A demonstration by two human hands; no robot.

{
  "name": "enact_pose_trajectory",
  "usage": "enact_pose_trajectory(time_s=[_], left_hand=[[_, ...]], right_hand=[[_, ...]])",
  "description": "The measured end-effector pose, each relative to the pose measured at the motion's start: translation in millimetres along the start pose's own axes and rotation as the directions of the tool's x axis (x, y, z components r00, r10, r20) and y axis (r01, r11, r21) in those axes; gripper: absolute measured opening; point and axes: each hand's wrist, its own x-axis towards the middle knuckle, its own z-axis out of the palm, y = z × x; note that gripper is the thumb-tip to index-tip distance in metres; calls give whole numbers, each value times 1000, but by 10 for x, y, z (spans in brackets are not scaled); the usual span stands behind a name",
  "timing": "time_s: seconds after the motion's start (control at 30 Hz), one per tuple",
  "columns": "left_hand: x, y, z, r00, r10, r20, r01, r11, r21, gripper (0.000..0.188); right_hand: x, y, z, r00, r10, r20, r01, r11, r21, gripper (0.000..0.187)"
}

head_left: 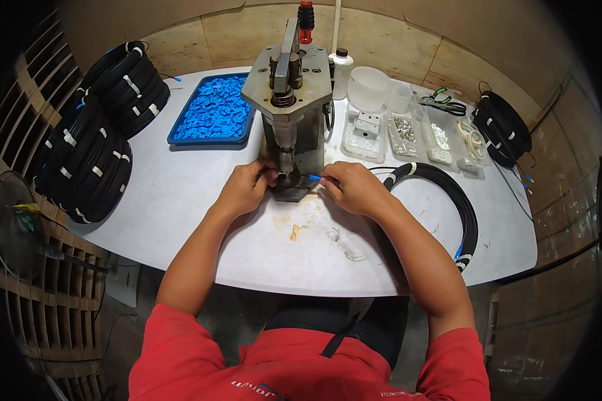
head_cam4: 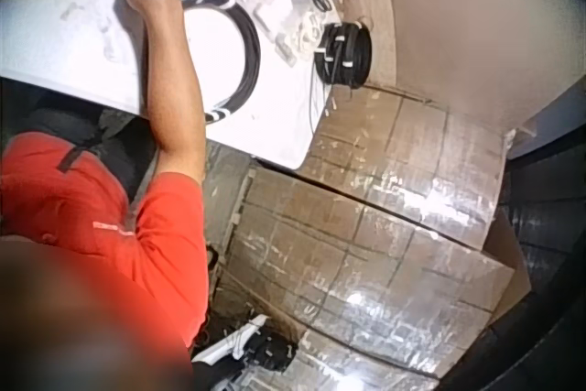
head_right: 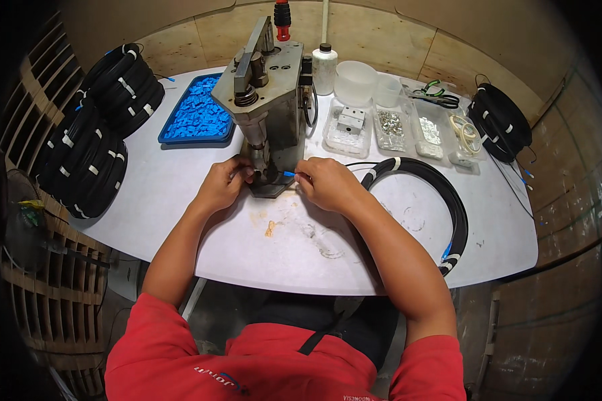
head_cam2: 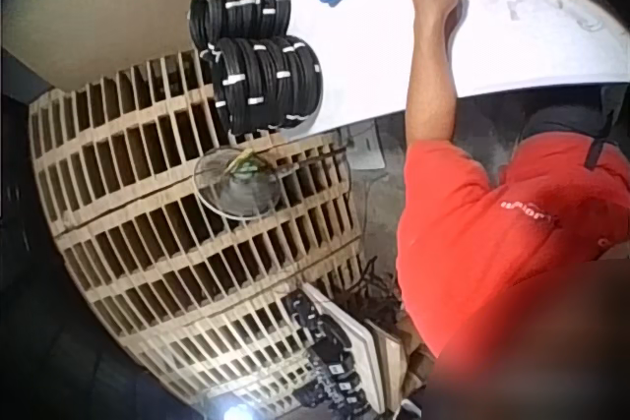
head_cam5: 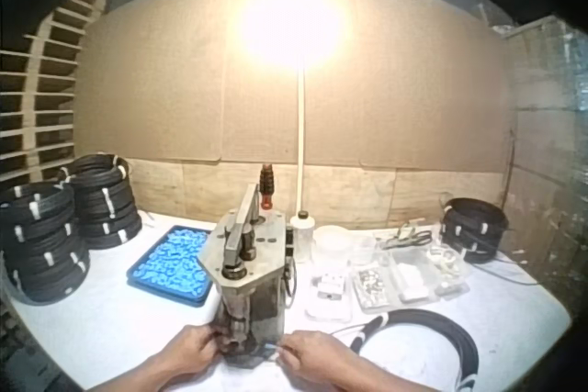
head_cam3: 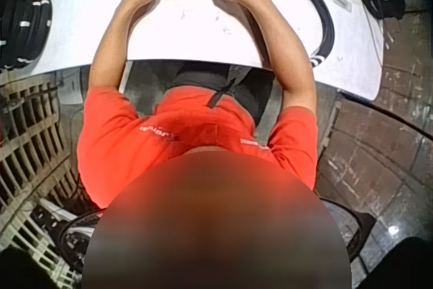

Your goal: The person is inserting connectors and crimping wires for a cable harness assembly.

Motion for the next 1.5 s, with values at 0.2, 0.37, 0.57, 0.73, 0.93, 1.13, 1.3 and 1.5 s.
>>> enact_pose_trajectory(time_s=[0.2,0.37,0.57,0.73,0.93,1.13,1.3,1.5], left_hand=[[-5,-45,2,1000,-12,20,12,1000,-8,17],[-1,-25,23,1000,7,12,-7,1000,-5,17],[7,-47,23,1000,-12,19,12,1000,-7,16],[5,-42,19,1000,8,14,-8,1000,11,16],[4,-37,19,1000,13,7,-13,1000,8,17],[0,-34,21,1000,11,1,-11,1000,2,16],[0,-43,19,1000,15,3,-15,1000,17,16],[-9,4,-1,1000,6,-3,-6,1000,-24,18]], right_hand=[[15,-50,132,954,-181,-240,185,983,-8,17],[70,-42,181,942,-276,-193,240,952,-190,18],[101,-37,254,932,-284,-224,238,948,-211,13],[87,-35,263,925,-294,-241,249,948,-198,12],[104,-26,299,909,-339,-243,277,926,-256,15],[117,-95,389,884,-385,-266,244,864,-440,16],[128,-53,409,880,-382,-281,235,866,-441,16],[112,-68,363,880,-389,-273,252,869,-426,18]])
